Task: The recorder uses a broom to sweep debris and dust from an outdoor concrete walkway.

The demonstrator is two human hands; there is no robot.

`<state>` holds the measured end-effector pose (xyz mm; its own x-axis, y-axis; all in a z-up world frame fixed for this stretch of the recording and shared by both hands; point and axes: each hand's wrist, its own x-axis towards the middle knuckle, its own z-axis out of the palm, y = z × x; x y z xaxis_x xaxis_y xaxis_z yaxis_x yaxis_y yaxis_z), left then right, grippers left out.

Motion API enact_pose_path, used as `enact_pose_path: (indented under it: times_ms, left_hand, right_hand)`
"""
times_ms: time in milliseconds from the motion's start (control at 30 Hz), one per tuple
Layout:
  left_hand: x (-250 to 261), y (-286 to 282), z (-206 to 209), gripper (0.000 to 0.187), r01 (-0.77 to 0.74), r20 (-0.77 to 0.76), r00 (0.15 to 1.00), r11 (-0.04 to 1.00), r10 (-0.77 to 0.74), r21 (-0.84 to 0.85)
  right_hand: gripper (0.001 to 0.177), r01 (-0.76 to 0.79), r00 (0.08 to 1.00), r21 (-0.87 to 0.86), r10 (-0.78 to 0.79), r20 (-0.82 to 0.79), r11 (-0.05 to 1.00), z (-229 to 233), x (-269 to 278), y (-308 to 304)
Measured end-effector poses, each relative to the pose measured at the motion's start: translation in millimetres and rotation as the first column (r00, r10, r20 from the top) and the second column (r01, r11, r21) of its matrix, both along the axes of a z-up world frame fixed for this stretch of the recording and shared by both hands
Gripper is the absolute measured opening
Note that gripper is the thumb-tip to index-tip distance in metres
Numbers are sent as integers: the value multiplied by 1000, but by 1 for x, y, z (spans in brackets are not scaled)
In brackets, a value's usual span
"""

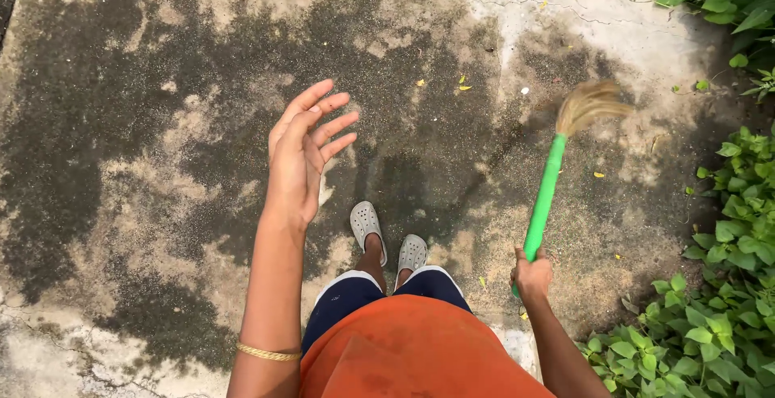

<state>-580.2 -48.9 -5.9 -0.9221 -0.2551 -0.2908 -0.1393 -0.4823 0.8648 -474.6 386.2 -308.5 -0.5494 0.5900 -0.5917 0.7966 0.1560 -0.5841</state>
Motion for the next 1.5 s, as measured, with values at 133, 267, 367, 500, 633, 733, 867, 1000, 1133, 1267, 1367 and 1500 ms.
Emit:
enact_pose_path:
  times_ms: [133,267,367,500,633,733,867,1000,1133,1267,1367,1500]
  left_hand:
    - [-27,-14,-2,43,33,-17,999,999,-33,11]
    - [-52,-31,3,42,48,-54,997,998,-46,28]
    - [-67,-43,7,42,82,-63,995,996,-81,23]
    - [-82,-65,5,42,75,-65,995,997,-75,9]
    - [-90,-83,-6,43,76,-46,996,997,-75,14]
    - [-100,-91,-9,43,89,-37,995,996,-88,13]
    - [-97,-103,-9,42,86,-33,996,996,-86,21]
    - [-98,-114,-15,43,74,-31,997,997,-73,23]
    - [-123,-110,-17,44,126,-27,992,992,-126,14]
    - [-149,-96,-16,41,147,-53,988,987,-144,69]
    - [-164,-88,-18,43,155,-85,985,984,-149,81]
    - [-178,-91,-9,43,121,-81,990,991,-117,54]
  right_hand:
    - [70,-718,652,30,657,378,695,9,-5,-74]
    - [61,-993,-13,96,860,510,-72,-22,-45,-152]
    - [62,-982,-180,-45,816,549,-186,3,-92,-214]
    - [60,-998,-58,-66,805,590,-24,-38,-92,-178]
    - [62,-789,486,-24,647,588,614,-54,-66,-88]
    - [53,-414,712,26,306,632,910,-65,-74,-39]
    - [45,445,864,-100,-397,308,890,-101,-101,-10]
    - [46,549,828,-39,-536,165,835,-39,-114,-92]
    - [65,-222,965,45,213,155,974,8,-82,-151]
    - [70,-922,387,183,846,368,342,-11,-91,-167]
    - [64,-997,-16,56,831,556,-57,11,-162,-229]
    - [60,-963,-200,32,793,575,-267,-4,-224,-239]
